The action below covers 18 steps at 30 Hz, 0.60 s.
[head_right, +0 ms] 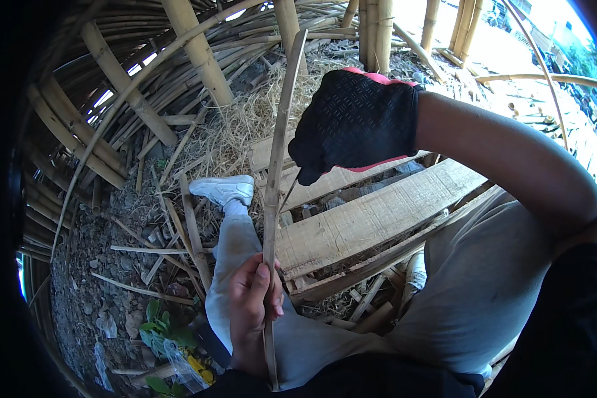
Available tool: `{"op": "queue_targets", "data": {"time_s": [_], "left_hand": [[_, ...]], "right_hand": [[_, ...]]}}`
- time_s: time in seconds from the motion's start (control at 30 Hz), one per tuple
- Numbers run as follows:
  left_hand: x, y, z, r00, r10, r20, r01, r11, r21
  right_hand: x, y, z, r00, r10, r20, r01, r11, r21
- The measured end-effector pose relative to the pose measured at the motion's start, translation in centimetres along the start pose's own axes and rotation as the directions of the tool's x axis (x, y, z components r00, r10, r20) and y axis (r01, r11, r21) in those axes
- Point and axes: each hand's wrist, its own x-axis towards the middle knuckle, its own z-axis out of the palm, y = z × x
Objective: The person sits on a low platform and uses a knife to shave and smooth a thin bamboo stick. They hold the stick with one hand and repeatedly scrape the blade along its length to remove splinters and refine the surface.
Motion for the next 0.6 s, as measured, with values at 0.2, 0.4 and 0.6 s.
{"op": "queue_targets", "data": {"time_s": [0.2,0.4,0.6], "left_hand": [[0.4,0.4,-0.7,0.998,0.028,-0.058,-0.028,1.000,0.004],[0.0,0.3,-0.7,1.000,0.008,0.024,-0.002,0.974,-0.227],[-0.1,0.5,-1.7,0.995,0.054,0.086,-0.018,0.929,-0.370]], "right_hand": [[-1.0,-0.2,-0.6,0.965,0.262,0.027,-0.260,0.964,-0.059],[1.4,-3.8,0.8,0.694,0.712,0.106,-0.587,0.475,0.656],[3.4,-7.3,2.0,0.688,0.685,0.242,-0.494,0.197,0.847]]}}
